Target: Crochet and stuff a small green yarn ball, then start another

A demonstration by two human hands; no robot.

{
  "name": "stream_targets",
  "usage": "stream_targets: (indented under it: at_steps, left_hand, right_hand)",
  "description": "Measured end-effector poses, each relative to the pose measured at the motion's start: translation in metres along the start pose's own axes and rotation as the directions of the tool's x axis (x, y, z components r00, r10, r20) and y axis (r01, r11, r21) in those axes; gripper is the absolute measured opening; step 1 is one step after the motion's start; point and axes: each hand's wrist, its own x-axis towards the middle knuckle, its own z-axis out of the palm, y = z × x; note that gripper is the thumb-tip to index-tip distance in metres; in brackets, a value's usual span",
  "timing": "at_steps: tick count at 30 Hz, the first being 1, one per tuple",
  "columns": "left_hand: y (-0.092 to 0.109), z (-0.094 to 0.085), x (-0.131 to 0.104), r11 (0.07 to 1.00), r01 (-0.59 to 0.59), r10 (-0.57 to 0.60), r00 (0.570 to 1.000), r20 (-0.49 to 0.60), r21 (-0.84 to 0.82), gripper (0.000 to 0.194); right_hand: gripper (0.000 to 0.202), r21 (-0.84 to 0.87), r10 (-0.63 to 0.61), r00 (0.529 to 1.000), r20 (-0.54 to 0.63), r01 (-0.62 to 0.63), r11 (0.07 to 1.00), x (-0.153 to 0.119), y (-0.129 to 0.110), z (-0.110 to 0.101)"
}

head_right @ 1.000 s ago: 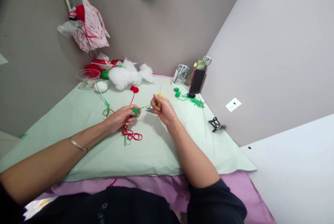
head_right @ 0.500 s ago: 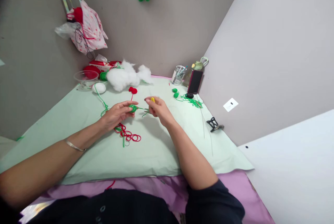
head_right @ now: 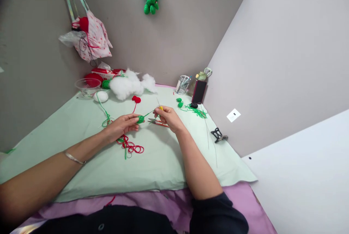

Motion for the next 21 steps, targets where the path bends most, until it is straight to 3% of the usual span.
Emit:
stream_targets:
  at_steps: [3,6,12,17,21]
  left_hand:
    - [-0.002,0.000,0.001,1.000,0.015,-0.015,1.000,-0.012,-0.002,0.026]
    - [-0.001,-0.002,0.001,0.999,0.033,-0.033,0.999,-0.019,0.000,0.025]
    - [0.000,-0.002,-0.001,0.999,0.053,-0.053,0.999,-0.001,-0.001,0.027]
    - [0.000,-0.003,-0.001,0.998,0.055,-0.055,0.998,0.010,-0.005,0.028]
    - [0.001,-0.003,-0.001,0.999,0.046,-0.046,0.999,0.008,-0.013,0.024]
  right_hand:
    - [0.042,0.048,-0.020,0.998,-0.056,0.023,0.999,0.003,-0.002,-0.015]
    - [0.043,0.075,-0.057,0.976,-0.208,0.074,0.994,0.010,0.000,-0.039]
    - [0.029,0.036,-0.052,0.837,-0.544,0.086,0.996,0.023,0.016,-0.096]
    - [0.037,-0.023,0.025,0.801,-0.598,-0.048,0.999,0.028,0.034,-0.120]
    - [0.039,-0.158,-0.029,0.774,-0.633,-0.092,0.983,0.032,0.045,-0.128]
